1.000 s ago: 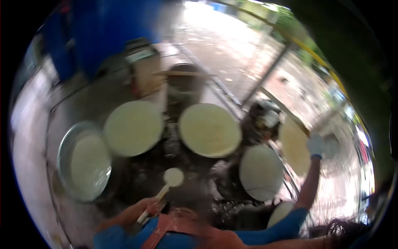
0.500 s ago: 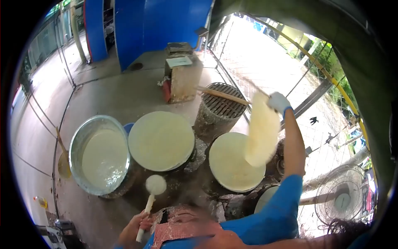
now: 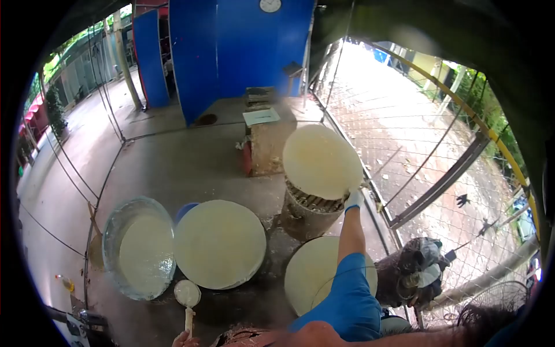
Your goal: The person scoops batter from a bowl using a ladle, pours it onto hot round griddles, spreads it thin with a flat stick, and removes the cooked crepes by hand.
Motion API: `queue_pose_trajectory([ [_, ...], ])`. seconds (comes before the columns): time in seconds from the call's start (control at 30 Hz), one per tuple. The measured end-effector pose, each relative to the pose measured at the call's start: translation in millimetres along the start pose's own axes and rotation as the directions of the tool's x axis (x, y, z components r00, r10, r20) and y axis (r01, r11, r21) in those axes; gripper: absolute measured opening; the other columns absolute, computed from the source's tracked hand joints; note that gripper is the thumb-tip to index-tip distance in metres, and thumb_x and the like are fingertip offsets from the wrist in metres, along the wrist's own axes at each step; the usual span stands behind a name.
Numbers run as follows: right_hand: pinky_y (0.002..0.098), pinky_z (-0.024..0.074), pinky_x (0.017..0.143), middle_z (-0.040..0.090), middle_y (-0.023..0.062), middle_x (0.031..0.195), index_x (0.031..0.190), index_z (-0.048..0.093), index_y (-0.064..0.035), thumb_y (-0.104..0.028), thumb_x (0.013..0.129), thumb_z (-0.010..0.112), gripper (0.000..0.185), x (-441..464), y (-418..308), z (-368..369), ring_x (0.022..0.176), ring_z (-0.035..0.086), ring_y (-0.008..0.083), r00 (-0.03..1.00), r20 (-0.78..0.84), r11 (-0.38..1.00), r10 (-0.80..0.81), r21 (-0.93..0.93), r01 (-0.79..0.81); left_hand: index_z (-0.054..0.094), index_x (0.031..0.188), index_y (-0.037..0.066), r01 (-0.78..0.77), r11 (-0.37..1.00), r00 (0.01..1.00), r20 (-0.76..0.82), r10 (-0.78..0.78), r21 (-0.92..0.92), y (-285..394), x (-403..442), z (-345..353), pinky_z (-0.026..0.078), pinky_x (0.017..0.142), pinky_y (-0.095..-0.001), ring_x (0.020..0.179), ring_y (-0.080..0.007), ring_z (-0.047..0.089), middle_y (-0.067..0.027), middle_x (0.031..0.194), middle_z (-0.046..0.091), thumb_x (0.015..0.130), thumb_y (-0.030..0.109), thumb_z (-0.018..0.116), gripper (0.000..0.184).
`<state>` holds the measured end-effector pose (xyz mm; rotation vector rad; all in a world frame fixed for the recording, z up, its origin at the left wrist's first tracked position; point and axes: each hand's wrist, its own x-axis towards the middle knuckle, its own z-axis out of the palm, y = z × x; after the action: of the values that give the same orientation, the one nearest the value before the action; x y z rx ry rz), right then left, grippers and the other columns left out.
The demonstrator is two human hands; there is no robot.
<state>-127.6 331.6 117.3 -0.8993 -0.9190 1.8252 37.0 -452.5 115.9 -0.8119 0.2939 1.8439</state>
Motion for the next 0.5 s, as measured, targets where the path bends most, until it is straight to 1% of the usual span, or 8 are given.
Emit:
queue_pose_trajectory([
  [0.03, 0.0341, 0.0425, 0.044, 0.055, 0.0088, 0.061, 0.067, 0.058, -0.0049, -0.021, 0.074, 0.066, 0.02, 18.5, 31.5, -18.2, 0.049, 0.053, 0.0199, 0.998, -0.045, 0.998, 0.05, -0.044, -0.052, 0.049, 0.098, 0.019, -0.021, 1.0, 1.0, -0.01, 0.021, 0.003, -2.9, -2.5, -0.8, 0.031, 0.037, -0.0211, 0.045, -0.0077, 0.035, 0.0011, 0.059, 0.038, 0.093, 0.03, 0.046, 0.013],
  [0.1, 0.046, 0.0467, 0.054, 0.062, 0.0219, 0.071, 0.081, 0.058, 0.0033, -0.028, 0.074, 0.061, 0.032, 49.3, 92.0, -58.7, 0.065, 0.062, 0.0358, 0.912, -0.292, 0.692, -0.288, -0.722, -0.013, 0.049, 0.093, 0.018, -0.071, 0.997, 0.997, -0.022, 0.071, 0.008, -3.0, -7.2, -1.9, 0.03, 0.037, -0.0212, 0.045, -0.0078, 0.036, 0.0017, 0.059, 0.038, 0.093, 0.031, 0.047, 0.013],
  [0.17, 0.047, 0.0465, 0.069, 0.063, 0.0259, 0.084, 0.089, 0.057, 0.006, -0.039, 0.074, 0.061, 0.048, -21.4, 59.6, -50.1, 0.082, 0.061, 0.041, 0.89, -0.357, 0.474, -0.283, -0.859, -0.194, 0.05, 0.097, 0.019, -0.127, 0.992, 0.991, -0.035, 0.126, -0.006, 1.0, -11.5, -1.1, 0.03, 0.036, -0.0206, 0.044, -0.0074, 0.035, 0.0008, 0.059, 0.038, 0.092, 0.028, 0.048, 0.011],
  [0.27, 0.0476, 0.0462, 0.07, 0.063, 0.0243, 0.087, 0.095, 0.056, 0.0049, -0.043, 0.076, 0.059, 0.052, -47.7, 53.9, -44.5, 0.082, 0.061, 0.0418, 0.888, -0.173, 0.282, -0.427, -0.958, -0.051, 0.051, 0.108, 0.021, -0.181, 0.975, 0.983, 0.018, 0.184, -0.13, 11.2, -12.0, 5.5, 0.03, 0.035, -0.0197, 0.043, -0.007, 0.034, -0.0007, 0.061, 0.037, 0.091, 0.022, 0.049, 0.017],
  [0.33, 0.0467, 0.0457, 0.072, 0.062, 0.0246, 0.088, 0.096, 0.055, 0.0046, -0.036, 0.079, 0.057, 0.044, -51.4, 66.6, -39.2, 0.085, 0.06, 0.0408, 0.838, 0.171, 0.189, -0.518, -0.933, 0.307, 0.05, 0.113, 0.022, -0.132, 0.945, 0.971, 0.151, 0.184, -0.3, 16.1, -14.5, 12.6, 0.03, 0.034, -0.0195, 0.043, -0.0069, 0.034, -0.0011, 0.061, 0.037, 0.091, 0.021, 0.049, 0.022],
  [0.37, 0.0446, 0.0458, 0.073, 0.063, 0.0236, 0.089, 0.098, 0.055, 0.0047, -0.033, 0.081, 0.056, 0.041, -80.6, 55.6, -14.0, 0.084, 0.06, 0.0396, 0.895, 0.218, 0.286, -0.388, -0.895, 0.342, 0.05, 0.115, 0.023, -0.096, 0.916, 0.955, 0.223, 0.196, -0.39, 17.9, -16.3, 17.8, 0.03, 0.034, -0.0194, 0.044, -0.0069, 0.034, -0.0013, 0.062, 0.037, 0.091, 0.02, 0.049, 0.024],
  [0.43, 0.0389, 0.0455, 0.072, 0.065, 0.018, 0.09, 0.099, 0.06, 0.0052, -0.025, 0.082, 0.06, 0.035, -106.0, 75.5, 16.7, 0.079, 0.061, 0.0305, 0.821, 0.459, 0.408, -0.34, -0.714, 0.568, 0.049, 0.119, 0.024, -0.015, 0.848, 0.899, 0.363, 0.243, -0.53, 24.8, -24.1, 29.1, 0.03, 0.033, -0.0192, 0.044, -0.0069, 0.034, -0.0017, 0.063, 0.036, 0.091, 0.018, 0.049, 0.029],
  [0.5, 0.034, 0.046, 0.069, 0.066, 0.0144, 0.082, 0.097, 0.062, 0.0059, -0.026, 0.079, 0.064, 0.036, -180.2, 74.5, 69.7, 0.074, 0.06, 0.0226, 0.83, 0.558, 0.529, -0.029, -0.695, 0.486, 0.049, 0.124, 0.024, -0.048, 0.835, 0.83, 0.443, 0.339, -0.549, 42.2, -34.9, 27.5, 0.03, 0.033, -0.019, 0.044, -0.0068, 0.034, -0.0021, 0.063, 0.036, 0.091, 0.016, 0.05, 0.034],
])
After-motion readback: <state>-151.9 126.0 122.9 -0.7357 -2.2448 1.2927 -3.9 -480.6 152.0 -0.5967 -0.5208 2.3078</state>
